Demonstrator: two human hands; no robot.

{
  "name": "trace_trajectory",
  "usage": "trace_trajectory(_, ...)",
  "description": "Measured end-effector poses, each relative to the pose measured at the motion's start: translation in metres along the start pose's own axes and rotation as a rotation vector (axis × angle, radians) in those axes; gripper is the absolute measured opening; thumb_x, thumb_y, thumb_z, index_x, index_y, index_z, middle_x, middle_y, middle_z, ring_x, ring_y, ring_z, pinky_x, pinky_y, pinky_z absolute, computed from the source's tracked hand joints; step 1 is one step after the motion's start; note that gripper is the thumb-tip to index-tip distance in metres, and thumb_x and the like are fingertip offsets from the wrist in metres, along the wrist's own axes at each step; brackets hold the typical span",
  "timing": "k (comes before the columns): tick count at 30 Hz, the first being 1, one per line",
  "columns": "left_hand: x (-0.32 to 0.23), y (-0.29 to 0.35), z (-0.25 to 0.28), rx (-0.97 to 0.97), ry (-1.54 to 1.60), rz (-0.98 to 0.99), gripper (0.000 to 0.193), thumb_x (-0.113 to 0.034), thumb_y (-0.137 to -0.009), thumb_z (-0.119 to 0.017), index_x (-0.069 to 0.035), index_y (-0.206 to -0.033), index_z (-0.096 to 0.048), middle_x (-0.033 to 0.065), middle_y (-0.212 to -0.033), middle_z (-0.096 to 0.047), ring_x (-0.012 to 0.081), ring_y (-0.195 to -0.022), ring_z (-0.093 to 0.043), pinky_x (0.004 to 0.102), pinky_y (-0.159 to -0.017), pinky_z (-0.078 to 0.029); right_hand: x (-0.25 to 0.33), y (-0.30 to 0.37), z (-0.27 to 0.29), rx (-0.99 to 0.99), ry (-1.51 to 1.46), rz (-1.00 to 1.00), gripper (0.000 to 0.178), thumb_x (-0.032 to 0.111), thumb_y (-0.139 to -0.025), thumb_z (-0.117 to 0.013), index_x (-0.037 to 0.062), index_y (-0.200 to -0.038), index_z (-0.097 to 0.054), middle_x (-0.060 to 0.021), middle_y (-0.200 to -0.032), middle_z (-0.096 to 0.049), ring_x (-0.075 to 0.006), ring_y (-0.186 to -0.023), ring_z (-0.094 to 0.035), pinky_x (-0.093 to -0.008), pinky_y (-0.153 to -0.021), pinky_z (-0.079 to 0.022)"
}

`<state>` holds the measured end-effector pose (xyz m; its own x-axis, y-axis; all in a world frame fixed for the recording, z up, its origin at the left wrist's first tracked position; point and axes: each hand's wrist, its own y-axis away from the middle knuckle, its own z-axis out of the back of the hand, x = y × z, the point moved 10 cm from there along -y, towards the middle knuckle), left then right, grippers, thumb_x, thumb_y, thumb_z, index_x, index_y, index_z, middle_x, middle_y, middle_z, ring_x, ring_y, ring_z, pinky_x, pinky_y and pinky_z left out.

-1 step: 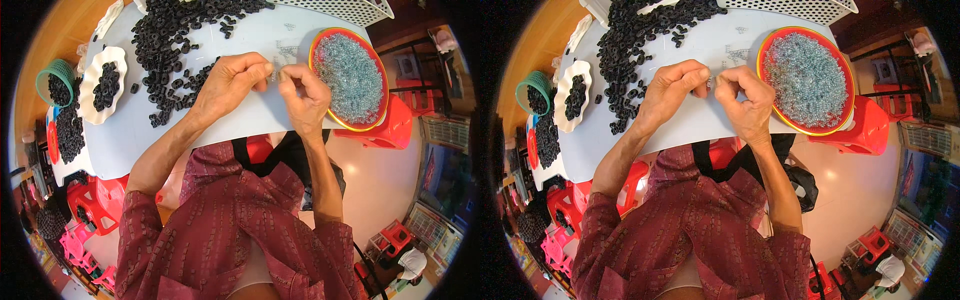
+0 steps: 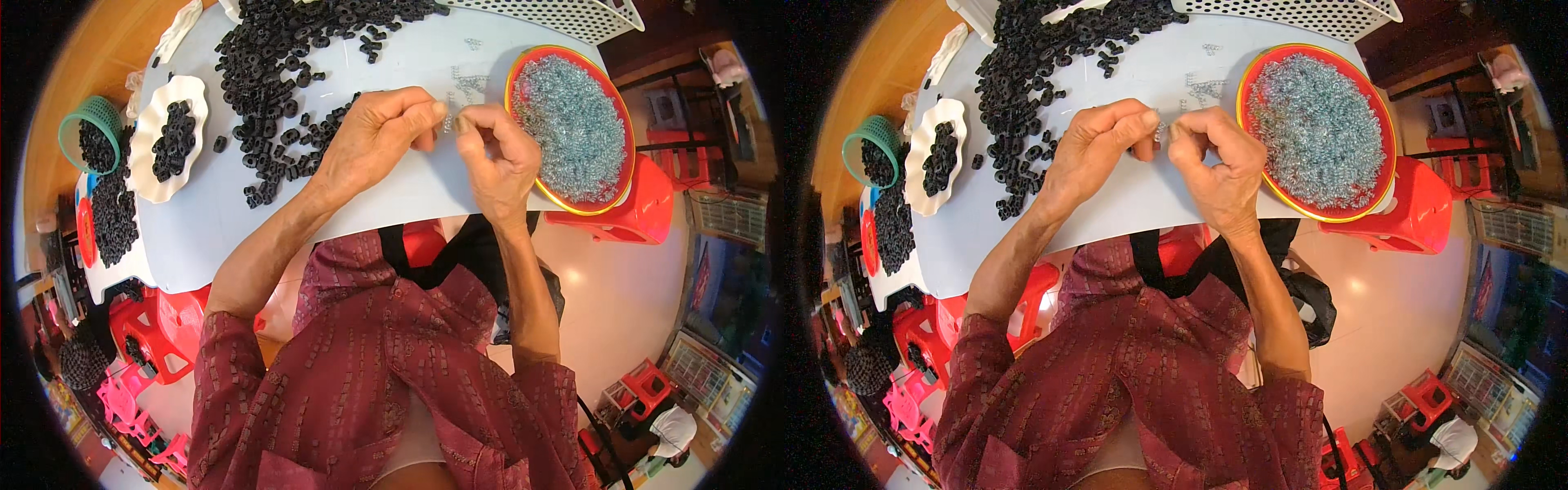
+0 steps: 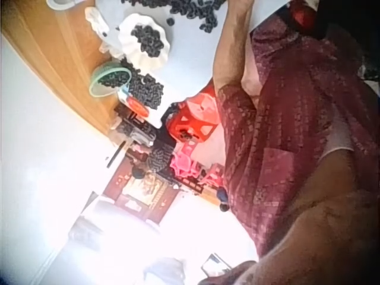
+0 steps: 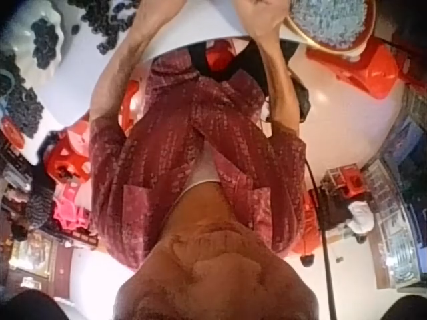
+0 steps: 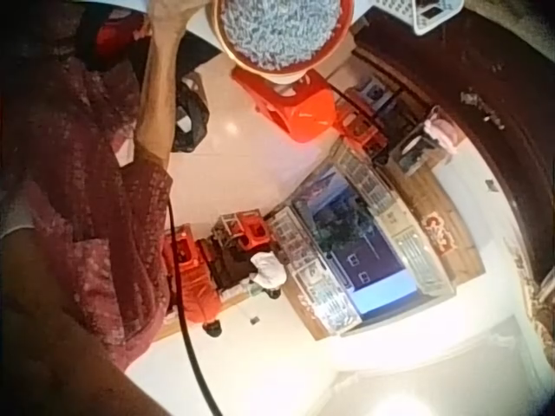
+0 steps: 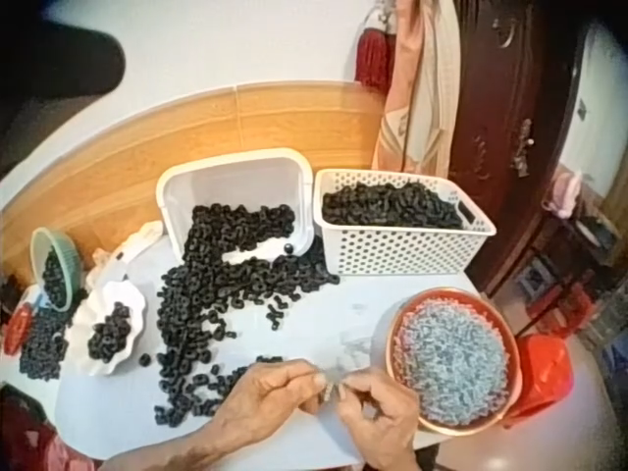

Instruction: Manually inserting small metal pins into black plastic circular components.

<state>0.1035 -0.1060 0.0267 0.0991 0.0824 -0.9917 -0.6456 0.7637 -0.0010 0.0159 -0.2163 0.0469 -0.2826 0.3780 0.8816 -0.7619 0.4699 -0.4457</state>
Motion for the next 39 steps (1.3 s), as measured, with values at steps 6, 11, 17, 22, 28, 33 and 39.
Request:
trace_trajectory(6, -0.01, 0.001, -0.001, -0.034, 0.008, 0.002, 0.025, -0.023, -0.092, -0.057, 0.0, -0.092, -0.065, 0.0032, -0.073, -0.064, 0.0091, -0.071, -0.056, 0.0247, -0.065, -0.046, 0.001, 0.0, 0.001, -0.021, -0.009, -0.003, 0.006, 0.0, -0.077, -0.065, 0.0011, -0.083, -0.062, -0.0016, -0.072, -0.059, -0.0063, -0.059, -0.05, -0.0227, -0.055, -0.041)
trace_trajectory(11, 0.003, 0.001, -0.015, 0.078, 0.065, 0.073, 0.022, -0.021, -0.091, -0.058, 0.0, -0.093, -0.066, 0.0025, -0.076, -0.065, 0.0079, -0.072, -0.057, 0.0239, -0.066, -0.046, 0.004, -0.001, 0.0, -0.022, -0.023, 0.003, 0.006, 0.002, -0.079, -0.065, 0.0005, -0.085, -0.064, -0.0024, -0.073, -0.061, -0.0063, -0.06, -0.051, -0.0226, -0.054, -0.041)
trace_trajectory(17, -0.004, 0.0, -0.011, 0.045, 0.139, -0.043, 0.017, -0.016, -0.089, -0.061, -0.001, -0.093, -0.066, 0.0009, -0.075, -0.064, 0.007, -0.072, -0.056, 0.0226, -0.067, -0.045, -0.001, 0.0, -0.001, 0.029, -0.015, -0.021, 0.007, 0.004, -0.082, -0.065, -0.0007, -0.087, -0.064, -0.004, -0.074, -0.063, -0.0066, -0.06, -0.053, -0.023, -0.054, -0.042)
trace_trajectory(22, -0.006, 0.0, -0.006, -0.026, 0.03, -0.074, 0.014, -0.013, -0.088, -0.059, -0.001, -0.092, -0.064, -0.0005, -0.073, -0.062, 0.0062, -0.068, -0.053, 0.0224, -0.062, -0.044, 0.0, 0.0, -0.003, 0.043, 0.032, -0.075, 0.009, 0.006, -0.086, -0.063, -0.0012, -0.091, -0.065, -0.0051, -0.075, -0.063, -0.0078, -0.063, -0.056, -0.0233, -0.057, -0.044)
trace_trajectory(28, -0.017, 0.004, -0.006, -0.077, -0.181, -0.158, 0.014, -0.009, -0.086, -0.058, 0.0, -0.094, -0.062, 0.0028, -0.068, -0.06, 0.0054, -0.063, -0.051, 0.0226, -0.056, -0.043, -0.004, -0.001, -0.009, 0.077, -0.012, -0.104, 0.015, 0.008, -0.089, -0.061, -0.0012, -0.1, -0.065, -0.0067, -0.077, -0.065, -0.0101, -0.068, -0.06, -0.0242, -0.061, -0.047)
trace_trajectory(33, -0.013, 0.005, -0.007, -0.045, -0.271, -0.102, 0.016, -0.008, -0.086, -0.06, -0.001, -0.101, -0.062, 0.0027, -0.075, -0.062, 0.007, -0.071, -0.056, 0.022, -0.066, -0.046, -0.009, 0.0, -0.012, 0.137, 0.044, -0.141, 0.013, 0.007, -0.088, -0.062, -0.0014, -0.096, -0.066, -0.0065, -0.075, -0.065, -0.0101, -0.068, -0.061, -0.0238, -0.06, -0.048)
trace_trajectory(39, -0.02, 0.006, -0.006, -0.107, -0.234, -0.188, 0.013, -0.009, -0.085, -0.057, 0.001, -0.094, -0.061, 0.0063, -0.067, -0.061, 0.0086, -0.06, -0.052, 0.0256, -0.055, -0.044, -0.007, 0.0, -0.009, 0.109, 0.015, -0.106, 0.01, 0.007, -0.087, -0.063, -0.0016, -0.092, -0.066, -0.0048, -0.074, -0.064, -0.0086, -0.065, -0.058, -0.023, -0.058, -0.046)
